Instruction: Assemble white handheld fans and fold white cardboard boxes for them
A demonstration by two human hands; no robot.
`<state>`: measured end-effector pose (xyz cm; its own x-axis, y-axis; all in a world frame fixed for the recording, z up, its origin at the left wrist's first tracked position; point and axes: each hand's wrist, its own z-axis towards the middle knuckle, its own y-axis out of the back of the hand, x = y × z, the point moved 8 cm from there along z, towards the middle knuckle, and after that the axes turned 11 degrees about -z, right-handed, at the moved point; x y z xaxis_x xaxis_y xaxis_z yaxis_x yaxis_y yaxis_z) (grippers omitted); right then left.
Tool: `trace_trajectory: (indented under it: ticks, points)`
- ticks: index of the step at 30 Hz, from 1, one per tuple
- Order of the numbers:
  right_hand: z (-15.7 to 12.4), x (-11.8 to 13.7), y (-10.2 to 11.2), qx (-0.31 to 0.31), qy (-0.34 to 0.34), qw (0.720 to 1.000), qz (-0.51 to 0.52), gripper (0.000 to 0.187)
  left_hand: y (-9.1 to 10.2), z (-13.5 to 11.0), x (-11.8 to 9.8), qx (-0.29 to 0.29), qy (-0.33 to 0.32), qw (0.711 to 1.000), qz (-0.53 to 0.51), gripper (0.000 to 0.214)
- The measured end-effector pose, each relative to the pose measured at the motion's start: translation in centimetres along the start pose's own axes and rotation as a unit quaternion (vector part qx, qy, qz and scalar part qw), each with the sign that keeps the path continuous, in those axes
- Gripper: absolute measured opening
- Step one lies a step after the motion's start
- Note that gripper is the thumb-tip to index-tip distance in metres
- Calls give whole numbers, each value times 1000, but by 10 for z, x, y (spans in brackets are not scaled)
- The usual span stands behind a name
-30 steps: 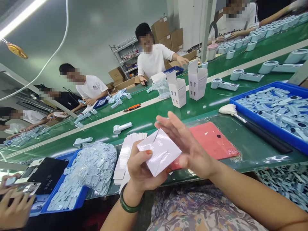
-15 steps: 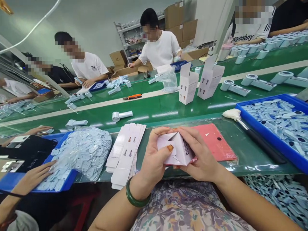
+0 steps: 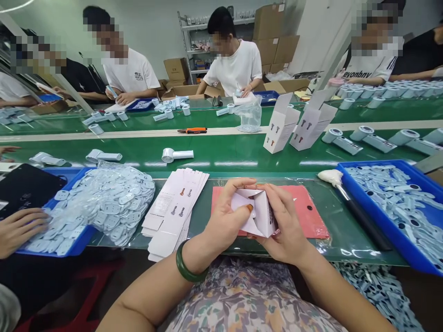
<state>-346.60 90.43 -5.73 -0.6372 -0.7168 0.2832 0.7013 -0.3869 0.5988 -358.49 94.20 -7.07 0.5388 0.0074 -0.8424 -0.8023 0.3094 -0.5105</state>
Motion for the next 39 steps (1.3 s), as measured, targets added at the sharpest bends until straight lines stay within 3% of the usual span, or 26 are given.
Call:
trace_trajectory:
  ticks: [5, 8, 13, 18, 20, 23, 25, 26, 28, 30, 33, 35, 37, 39]
  points:
    - [-1, -1, 1, -15, -1, 1000, -13, 92, -2, 3, -10, 4, -50, 998, 40, 43]
    - [0, -1, 5, -29, 3, 999, -28, 90, -3, 5, -9, 16, -40, 998, 48, 47]
    - [3, -2, 11, -45, 5, 998, -41, 85, -2, 9, -9, 44, -22, 997, -59, 57]
    - [11, -8, 0, 30, -29, 999, -15, 95, 4, 11, -6, 7, -87, 989, -120, 69]
    - [15, -14, 0, 38, -50, 998, 10, 92, 2, 8, 0, 31, -114, 990, -78, 79]
    - [20, -25, 8, 9, -64, 998, 19, 77, 0, 3, 4, 80, -180, 976, 96, 101]
    - [17, -32, 14, -48, -86, 995, 1, 73, 9, 7, -1, 59, -224, 949, 212, 99]
    - [12, -35, 17, -90, -110, 990, -1, 69, 19, 11, -7, 23, -243, 940, 239, 93]
    - [-3, -45, 11, -152, -190, 968, 55, 57, 44, 23, -19, -73, -269, 938, 204, 81]
    - [-16, -55, -23, -119, -295, 926, 202, 50, 67, 36, -23, -155, -270, 946, 94, 69]
    - [-15, -58, -87, -18, -403, 805, 435, 64, 78, 56, -3, -185, -227, 955, -54, 57]
    - [3, -71, -103, -58, -423, 752, 501, 66, 75, 65, 16, -180, -197, 960, -88, 61]
    - [28, -98, -105, -129, -425, 740, 505, 62, 73, 71, 38, -179, -136, 970, -94, 67]
    - [54, -133, -104, -171, -425, 756, 467, 64, 78, 70, 56, -203, -42, 975, -82, 72]
